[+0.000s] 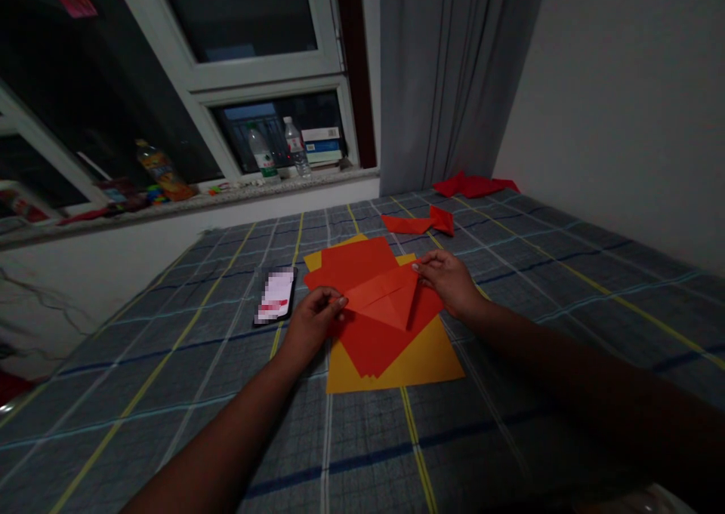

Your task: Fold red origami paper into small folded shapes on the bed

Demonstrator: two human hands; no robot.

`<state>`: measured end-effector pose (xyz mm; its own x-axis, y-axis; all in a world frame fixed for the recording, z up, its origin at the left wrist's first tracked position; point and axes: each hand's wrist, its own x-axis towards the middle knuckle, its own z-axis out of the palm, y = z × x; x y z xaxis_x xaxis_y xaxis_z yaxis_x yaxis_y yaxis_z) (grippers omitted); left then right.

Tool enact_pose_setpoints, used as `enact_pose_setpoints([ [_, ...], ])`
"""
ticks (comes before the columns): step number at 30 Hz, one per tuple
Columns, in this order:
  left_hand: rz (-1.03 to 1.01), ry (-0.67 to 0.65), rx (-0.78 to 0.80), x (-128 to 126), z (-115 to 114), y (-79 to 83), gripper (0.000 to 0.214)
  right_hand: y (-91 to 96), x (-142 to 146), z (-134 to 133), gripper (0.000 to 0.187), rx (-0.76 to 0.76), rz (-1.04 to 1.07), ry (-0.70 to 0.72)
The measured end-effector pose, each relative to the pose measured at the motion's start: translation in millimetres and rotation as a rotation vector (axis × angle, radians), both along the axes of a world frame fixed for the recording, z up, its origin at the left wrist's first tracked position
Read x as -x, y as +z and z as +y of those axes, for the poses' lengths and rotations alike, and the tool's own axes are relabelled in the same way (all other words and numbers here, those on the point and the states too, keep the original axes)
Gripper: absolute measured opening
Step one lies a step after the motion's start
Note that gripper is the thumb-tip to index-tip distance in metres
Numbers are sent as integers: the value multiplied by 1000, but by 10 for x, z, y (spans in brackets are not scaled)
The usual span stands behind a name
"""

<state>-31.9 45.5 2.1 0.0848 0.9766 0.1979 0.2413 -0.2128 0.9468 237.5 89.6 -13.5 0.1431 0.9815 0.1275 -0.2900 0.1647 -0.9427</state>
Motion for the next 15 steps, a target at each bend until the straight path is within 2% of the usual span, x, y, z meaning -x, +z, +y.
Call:
enact_pose_setpoints([
  [4,-5,26,13,2,16,-5,28,-6,1,16,29,2,-84,12],
  [11,-65,59,71,8,55,-82,41,3,-17,12,36,17,-33,107],
  [15,-68,66,52,13,48,-72,36,-5,-27,20,34,19,-62,91],
])
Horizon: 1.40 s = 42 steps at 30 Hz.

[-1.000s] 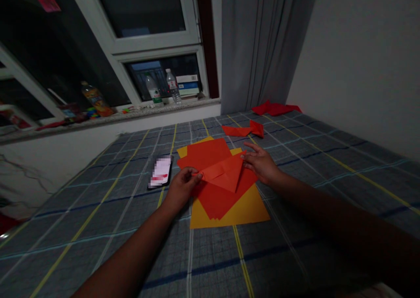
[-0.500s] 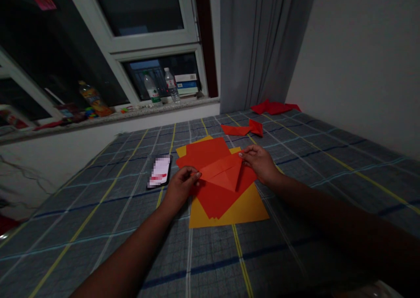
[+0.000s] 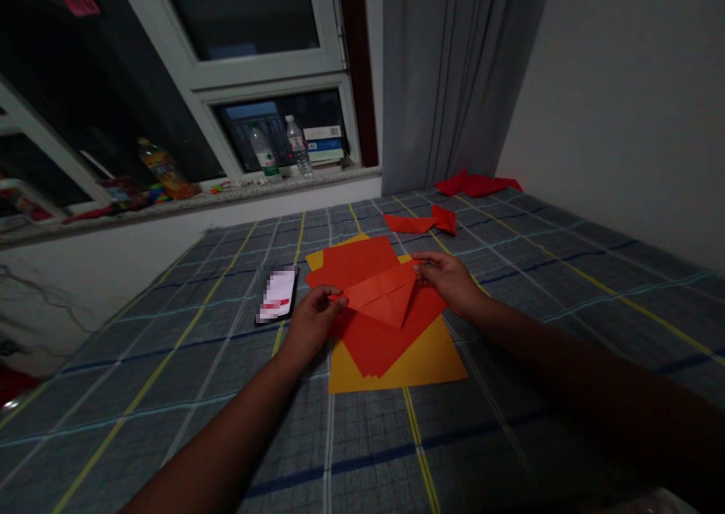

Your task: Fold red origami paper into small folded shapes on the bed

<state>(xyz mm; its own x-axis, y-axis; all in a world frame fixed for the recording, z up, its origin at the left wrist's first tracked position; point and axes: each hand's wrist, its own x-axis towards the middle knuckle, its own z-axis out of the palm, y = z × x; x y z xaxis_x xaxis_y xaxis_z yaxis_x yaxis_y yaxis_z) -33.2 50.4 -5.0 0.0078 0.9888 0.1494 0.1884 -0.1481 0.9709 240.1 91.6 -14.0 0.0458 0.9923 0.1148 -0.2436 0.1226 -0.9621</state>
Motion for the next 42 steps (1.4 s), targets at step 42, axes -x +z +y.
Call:
enact_pose_setpoints([
  [42,-36,-124,57,55,65,-51,31,-71,-7,41,28,-41,-94,-98],
])
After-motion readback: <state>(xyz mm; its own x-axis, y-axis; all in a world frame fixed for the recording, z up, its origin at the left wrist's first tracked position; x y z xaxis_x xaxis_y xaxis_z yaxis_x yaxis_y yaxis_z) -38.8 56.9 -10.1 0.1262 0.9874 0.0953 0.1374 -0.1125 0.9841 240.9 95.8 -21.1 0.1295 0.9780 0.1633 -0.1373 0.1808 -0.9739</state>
